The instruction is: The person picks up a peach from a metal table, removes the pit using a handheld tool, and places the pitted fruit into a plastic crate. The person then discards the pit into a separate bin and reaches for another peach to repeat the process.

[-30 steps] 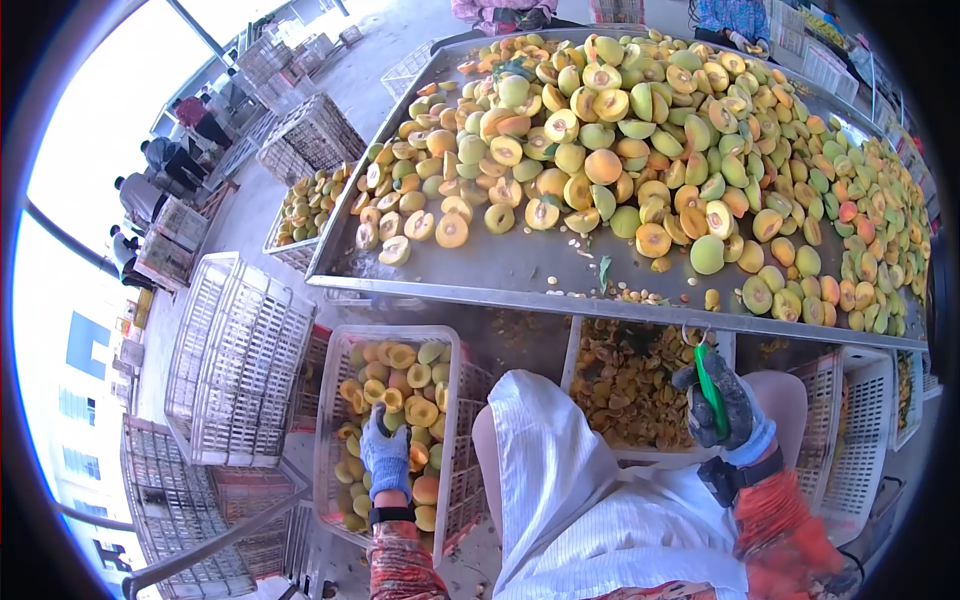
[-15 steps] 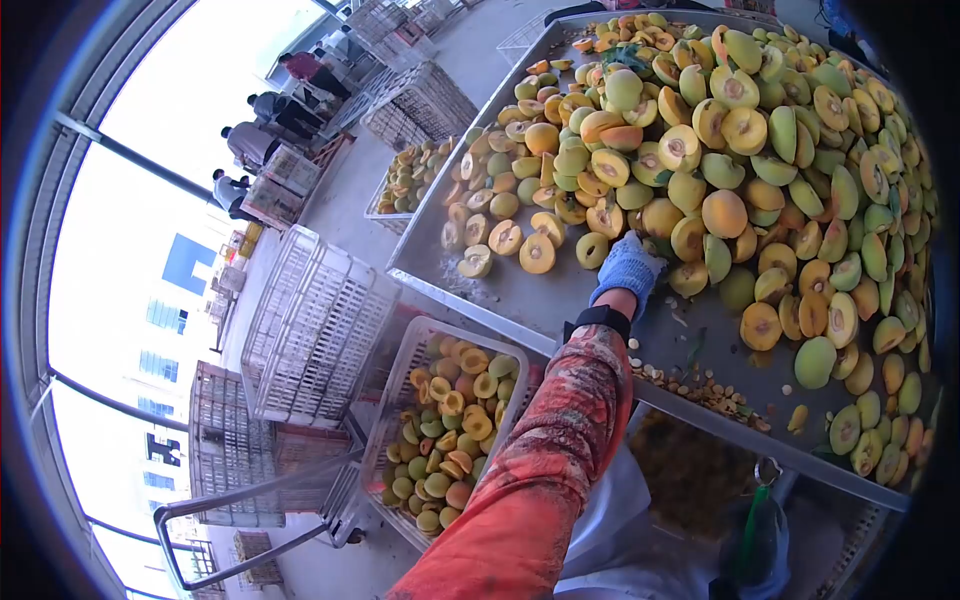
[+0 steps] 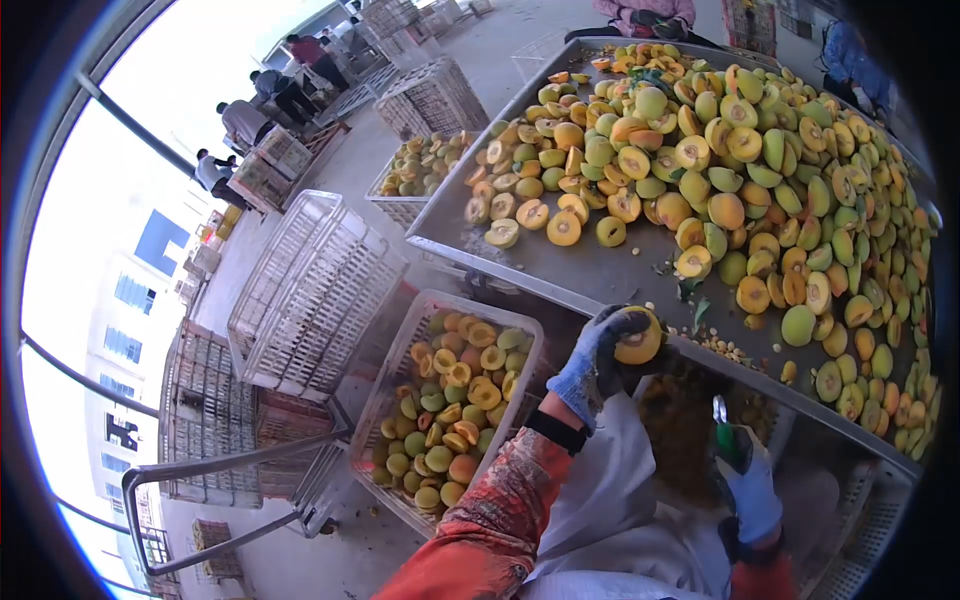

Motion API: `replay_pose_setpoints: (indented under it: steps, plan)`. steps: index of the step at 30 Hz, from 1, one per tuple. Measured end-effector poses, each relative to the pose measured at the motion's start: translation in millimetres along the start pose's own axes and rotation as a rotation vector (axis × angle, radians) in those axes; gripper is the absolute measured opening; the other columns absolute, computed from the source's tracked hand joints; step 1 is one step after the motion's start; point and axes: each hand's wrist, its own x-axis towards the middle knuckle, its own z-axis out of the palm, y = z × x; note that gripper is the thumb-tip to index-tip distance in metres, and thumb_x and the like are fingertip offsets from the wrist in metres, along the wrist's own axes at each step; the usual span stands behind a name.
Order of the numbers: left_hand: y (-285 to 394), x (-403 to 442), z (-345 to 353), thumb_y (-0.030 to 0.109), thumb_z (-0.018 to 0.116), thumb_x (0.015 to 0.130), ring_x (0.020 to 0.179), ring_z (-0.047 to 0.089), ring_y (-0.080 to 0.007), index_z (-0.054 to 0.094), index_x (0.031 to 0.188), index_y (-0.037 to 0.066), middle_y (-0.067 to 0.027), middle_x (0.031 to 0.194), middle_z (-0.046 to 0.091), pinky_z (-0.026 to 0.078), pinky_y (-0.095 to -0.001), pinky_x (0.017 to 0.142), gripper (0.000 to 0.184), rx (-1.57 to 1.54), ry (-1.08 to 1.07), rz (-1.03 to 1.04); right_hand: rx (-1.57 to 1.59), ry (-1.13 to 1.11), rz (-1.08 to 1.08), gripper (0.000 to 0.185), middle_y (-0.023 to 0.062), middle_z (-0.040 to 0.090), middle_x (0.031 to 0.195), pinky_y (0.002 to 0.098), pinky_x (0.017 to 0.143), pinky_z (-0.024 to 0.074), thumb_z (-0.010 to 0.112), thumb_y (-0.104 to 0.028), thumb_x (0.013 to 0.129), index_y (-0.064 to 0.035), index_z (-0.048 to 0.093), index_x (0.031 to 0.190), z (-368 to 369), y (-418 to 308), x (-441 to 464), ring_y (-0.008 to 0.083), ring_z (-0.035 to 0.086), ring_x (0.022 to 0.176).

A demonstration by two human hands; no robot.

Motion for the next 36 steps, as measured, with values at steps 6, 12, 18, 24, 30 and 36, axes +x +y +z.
replay_pose_setpoints:
  steps: [6, 12, 18, 24, 30, 36]
  plan:
    - [-36.3, -51.0, -3.6, 0.025, 0.053, 0.087, 0.091, 0.060, -0.0242, 0.049, 0.118, 0.008, -0.0114, 0.105, 0.056, 0.052, -0.0416, 0.078, 0.036, 0.139, -0.067, 0.161, -0.511, 0.260, -0.541, 0.043, 0.0140, 0.062, 0.079, 0.0363, 0.059, 0.0493, 0.067, -0.027, 0.077, -0.0025, 0.054, 0.109, 52.2, -60.2, 7.2, 0.0299, 0.062, 0.067]
    - [-33.1, -77.2, 0.7, 0.035, 0.048, 0.089, 0.089, 0.059, -0.0200, 0.052, 0.114, -0.001, -0.0122, 0.099, 0.059, 0.050, -0.0306, 0.076, 0.045, 0.233, 0.060, 0.340, -0.817, 0.310, -0.638, 0.048, 0.0097, 0.058, 0.072, 0.0338, 0.052, 0.0459, 0.060, -0.040, 0.080, -0.0030, 0.055, 0.109, 71.2, -66.1, -6.4, 0.0251, 0.059, 0.056]
    - [-29.9, -88.5, 9.0, 0.031, 0.048, 0.089, 0.087, 0.059, -0.0193, 0.055, 0.109, -0.003, -0.0118, 0.099, 0.059, 0.049, -0.0289, 0.077, 0.040, 0.472, 0.073, 0.474, -0.836, 0.276, -0.657, 0.045, 0.0084, 0.058, 0.070, 0.0336, 0.050, 0.0457, 0.059, -0.041, 0.079, -0.0039, 0.056, 0.106, 73.6, -68.4, -11.7, 0.0237, 0.059, 0.056]
    - [-32.3, -106.4, 16.4, 0.031, 0.045, 0.090, 0.087, 0.058, -0.0186, 0.056, 0.107, -0.005, -0.0120, 0.100, 0.060, 0.048, -0.0289, 0.078, 0.041, 0.553, 0.120, 0.525, -0.863, 0.162, -0.656, 0.041, 0.0083, 0.059, 0.065, 0.0357, 0.048, 0.0464, 0.058, -0.039, 0.081, -0.0059, 0.055, 0.105, 73.1, -68.5, -13.2, 0.0250, 0.060, 0.054]
    - [-42.1, -111.5, 27.9, 0.015, 0.050, 0.090, 0.097, 0.056, -0.0161, 0.057, 0.106, -0.003, -0.0115, 0.108, 0.060, 0.043, -0.0272, 0.085, 0.026, 0.392, 0.184, 0.618, 0.330, -0.287, -0.132, 0.034, 0.0063, 0.050, 0.052, 0.0302, 0.040, 0.0430, 0.060, -0.024, 0.085, -0.0078, 0.046, 0.112, 84.0, -71.0, -32.2, 0.0163, 0.053, 0.042]
    - [-41.2, -100.4, 20.2, 0.013, 0.054, 0.089, 0.083, 0.054, -0.0109, 0.052, 0.111, 0.001, -0.0069, 0.100, 0.058, 0.046, -0.0225, 0.074, 0.025, 0.522, 0.152, 0.560, 0.431, -0.418, 0.107, 0.027, 0.0034, 0.057, 0.074, 0.0253, 0.046, 0.0455, 0.060, -0.024, 0.085, -0.0054, 0.053, 0.103, 62.1, -74.0, -19.0, 0.0107, 0.053, 0.053]
